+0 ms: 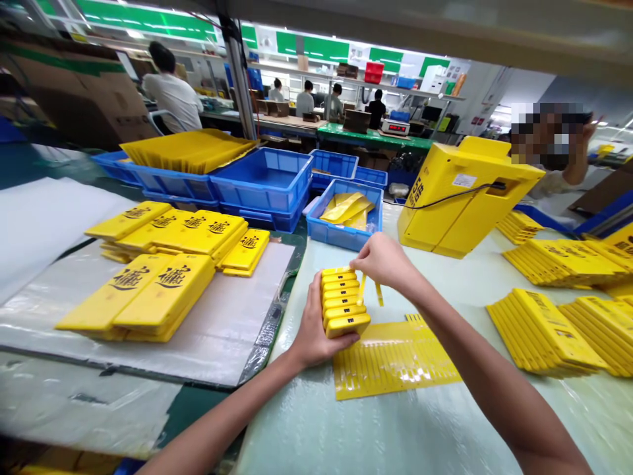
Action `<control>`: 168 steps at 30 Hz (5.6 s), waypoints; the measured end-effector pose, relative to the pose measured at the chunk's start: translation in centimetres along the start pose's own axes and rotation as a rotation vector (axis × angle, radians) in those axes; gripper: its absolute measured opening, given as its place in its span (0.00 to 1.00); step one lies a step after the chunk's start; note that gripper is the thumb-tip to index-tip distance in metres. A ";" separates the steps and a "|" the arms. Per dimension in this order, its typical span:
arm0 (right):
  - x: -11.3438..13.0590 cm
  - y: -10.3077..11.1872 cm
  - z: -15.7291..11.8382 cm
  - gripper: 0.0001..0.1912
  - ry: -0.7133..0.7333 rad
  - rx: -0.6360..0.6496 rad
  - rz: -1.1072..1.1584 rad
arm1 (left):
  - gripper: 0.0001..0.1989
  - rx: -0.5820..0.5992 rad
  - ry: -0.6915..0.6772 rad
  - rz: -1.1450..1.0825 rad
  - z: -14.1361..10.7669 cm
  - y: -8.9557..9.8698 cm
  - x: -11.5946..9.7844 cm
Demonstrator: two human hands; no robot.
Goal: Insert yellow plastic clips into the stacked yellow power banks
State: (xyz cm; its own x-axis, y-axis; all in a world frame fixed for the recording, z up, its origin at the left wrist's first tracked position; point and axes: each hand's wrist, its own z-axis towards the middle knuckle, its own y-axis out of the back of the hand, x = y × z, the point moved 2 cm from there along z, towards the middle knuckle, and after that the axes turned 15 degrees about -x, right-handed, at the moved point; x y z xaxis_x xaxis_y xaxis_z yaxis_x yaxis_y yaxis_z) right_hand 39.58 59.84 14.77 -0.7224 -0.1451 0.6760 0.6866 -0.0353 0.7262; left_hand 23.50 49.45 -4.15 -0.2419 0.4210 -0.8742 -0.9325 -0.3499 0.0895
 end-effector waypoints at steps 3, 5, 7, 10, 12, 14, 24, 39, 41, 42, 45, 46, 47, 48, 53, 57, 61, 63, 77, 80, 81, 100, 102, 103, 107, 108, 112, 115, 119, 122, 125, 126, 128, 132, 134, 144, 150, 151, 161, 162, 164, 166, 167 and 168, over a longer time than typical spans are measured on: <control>-0.7 2.5 0.6 0.32 0.031 0.131 0.057 | 0.76 0.006 -0.013 0.005 0.1 0.1 -0.1; -1.1 3.2 0.3 0.29 -0.023 0.171 0.162 | 0.76 0.003 -0.011 0.002 0.1 0.1 0.0; -1.2 2.9 -0.4 0.33 -0.094 0.122 0.270 | 0.76 0.000 -0.010 -0.002 0.1 0.1 -0.1; -0.9 1.1 -1.7 0.37 -0.140 -0.073 0.400 | 0.76 0.009 -0.013 -0.003 0.1 0.1 -0.2; -0.8 -0.2 -2.4 0.36 -0.145 -0.183 0.457 | 0.76 0.015 -0.010 0.002 0.2 0.0 -0.2; -0.7 -1.4 -3.0 0.35 -0.126 -0.257 0.491 | 0.76 0.015 -0.003 0.014 0.2 0.0 -0.2; -0.2 -3.0 -4.4 0.20 -0.171 -0.280 0.407 | 0.76 0.016 -0.007 0.068 0.3 0.0 -0.1; -0.3 2.1 -1.1 0.18 0.028 -0.185 -0.053 | 0.76 0.022 -0.040 0.073 0.5 0.2 -0.1; -1.0 3.5 -0.8 0.26 -0.009 -0.107 0.229 | 0.76 0.024 -0.049 0.074 0.5 0.2 -0.1; -1.3 3.9 -0.9 0.30 -0.040 -0.075 0.350 | 0.76 0.026 -0.051 0.075 0.5 0.2 0.0; -1.8 3.3 -1.7 0.33 -0.114 -0.098 0.561 | 0.76 0.032 -0.053 0.077 0.5 0.1 0.0; -1.8 2.7 -2.1 0.31 -0.123 -0.138 0.597 | 0.76 0.033 -0.052 0.078 0.5 0.1 0.0; -1.7 2.0 -2.5 0.29 -0.129 -0.177 0.628 | 0.76 0.034 -0.052 0.079 0.5 0.1 -0.1; -1.6 1.2 -2.9 0.28 -0.139 -0.207 0.655 | 0.76 0.035 -0.050 0.081 0.5 0.1 -0.1; -1.3 -0.9 -4.4 0.28 -0.196 -0.255 0.635 | 0.76 0.040 -0.034 0.087 0.6 0.1 -0.3; -0.9 -1.1 -4.9 0.29 -0.209 -0.249 0.590 | 0.76 0.047 -0.024 0.089 0.7 0.1 -0.4; -0.4 -1.5 -5.0 0.28 -0.209 -0.234 0.561 | 0.75 0.048 -0.014 0.090 0.7 0.2 -0.5; -0.2 -1.7 -5.0 0.27 -0.203 -0.221 0.542 | 0.75 0.047 -0.017 0.089 0.7 0.2 -0.5; -1.2 -0.7 -2.5 0.28 -0.038 -0.088 0.022 | 0.77 0.048 -0.024 0.087 0.6 0.3 0.0; -1.4 -0.4 -0.9 0.17 0.122 -0.114 -0.024 | 0.77 0.042 -0.039 0.095 0.6 0.4 0.2; -1.5 -0.8 -0.5 0.14 0.141 -0.066 0.057 | 0.77 0.037 -0.044 0.094 0.6 0.4 0.3; -20.5 1.1 -0.3 0.05 0.044 0.268 -0.040 | 0.72 -0.016 -0.134 0.156 1.2 0.9 0.7; -21.5 0.8 -1.4 0.08 0.075 0.276 -0.068 | 0.72 -0.018 -0.117 0.144 1.2 1.0 0.8; -21.8 0.7 -1.7 0.09 0.088 0.271 -0.077 | 0.73 -0.014 -0.102 0.134 1.2 1.1 0.8; -22.7 0.4 -2.4 0.11 0.119 0.253 -0.086 | 0.73 0.007 -0.052 0.114 1.3 1.3 0.8; -22.9 0.3 -2.4 0.10 0.121 0.253 -0.085 | 0.73 0.007 -0.050 0.112 1.3 1.3 0.8; -23.2 0.0 -2.4 0.06 0.123 0.250 -0.065 | 0.73 0.001 -0.052 0.111 1.3 1.4 0.8; -23.0 0.3 -2.8 0.03 0.155 0.206 -0.020 | 0.73 0.011 -0.052 0.116 1.2 1.4 0.9; -22.8 1.3 -4.1 0.07 0.195 0.099 0.077 | 0.73 0.021 -0.060 0.131 1.2 1.5 0.7; -22.9 2.4 -4.8 0.13 0.179 0.030 0.149 | 0.71 0.028 -0.080 0.135 1.2 1.5 0.5; -22.7 4.1 -4.6 0.21 0.115 -0.044 0.277 | 0.71 0.018 -0.082 0.123 1.2 1.5 0.5; -22.4 4.7 -4.4 0.24 0.082 -0.080 0.340 | 0.71 0.015 -0.082 0.121 1.1 1.5 0.6; -21.2 5.6 -4.1 0.29 0.012 -0.149 0.464 | 0.72 0.024 -0.089 0.127 1.0 1.5 0.7; -15.8 5.5 -4.5 0.33 -0.113 -0.154 0.578 | 0.74 0.053 -0.110 0.138 0.9 1.3 0.7; -12.2 4.5 -5.1 0.35 -0.149 -0.095 0.612 | 0.75 0.048 -0.108 0.132 0.8 1.1 0.6; -2.8 0.7 -6.4 0.32 -0.243 -0.143 0.643 | 0.77 0.062 -0.073 0.084 0.9 0.6 0.5; -1.3 -1.2 -7.7 0.22 -0.212 -0.185 0.497 | 0.77 0.062 -0.031 0.074 0.8 0.4 0.0; -1.1 -1.3 -7.7 0.23 -0.219 -0.184 0.486 | 0.77 0.062 -0.026 0.071 0.8 0.4 -0.1; 0.3 -1.9 -6.5 0.07 -0.189 -0.091 0.263 | 0.75 0.067 -0.040 0.074 0.9 0.2 -0.1; 0.3 -1.8 -6.3 0.06 -0.148 -0.085 0.188 | 0.76 0.065 -0.041 0.076 0.9 0.2 -0.1; 0.1 -0.9 -5.9 0.08 -0.040 -0.072 -0.005 | 0.77 0.064 -0.042 0.083 0.9 0.2 -0.2; -0.4 0.9 -5.4 0.15 0.049 -0.027 -0.145 | 0.77 0.065 -0.046 0.092 0.9 0.2 -0.2; -0.7 2.0 -5.2 0.17 0.075 0.009 -0.138 | 0.77 0.064 -0.048 0.096 0.9 0.2 -0.1; -1.0 3.1 -5.0 0.18 0.082 0.050 -0.076 | 0.77 0.063 -0.052 0.098 0.8 0.2 -0.1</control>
State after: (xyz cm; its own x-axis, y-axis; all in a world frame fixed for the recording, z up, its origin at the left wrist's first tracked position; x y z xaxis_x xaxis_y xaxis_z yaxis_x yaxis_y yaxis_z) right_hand 42.84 54.89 15.69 -0.7616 -0.2247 0.6078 0.6238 -0.0002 0.7816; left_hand 23.08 50.02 -3.62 -0.3449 0.4309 -0.8339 -0.9183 -0.3388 0.2047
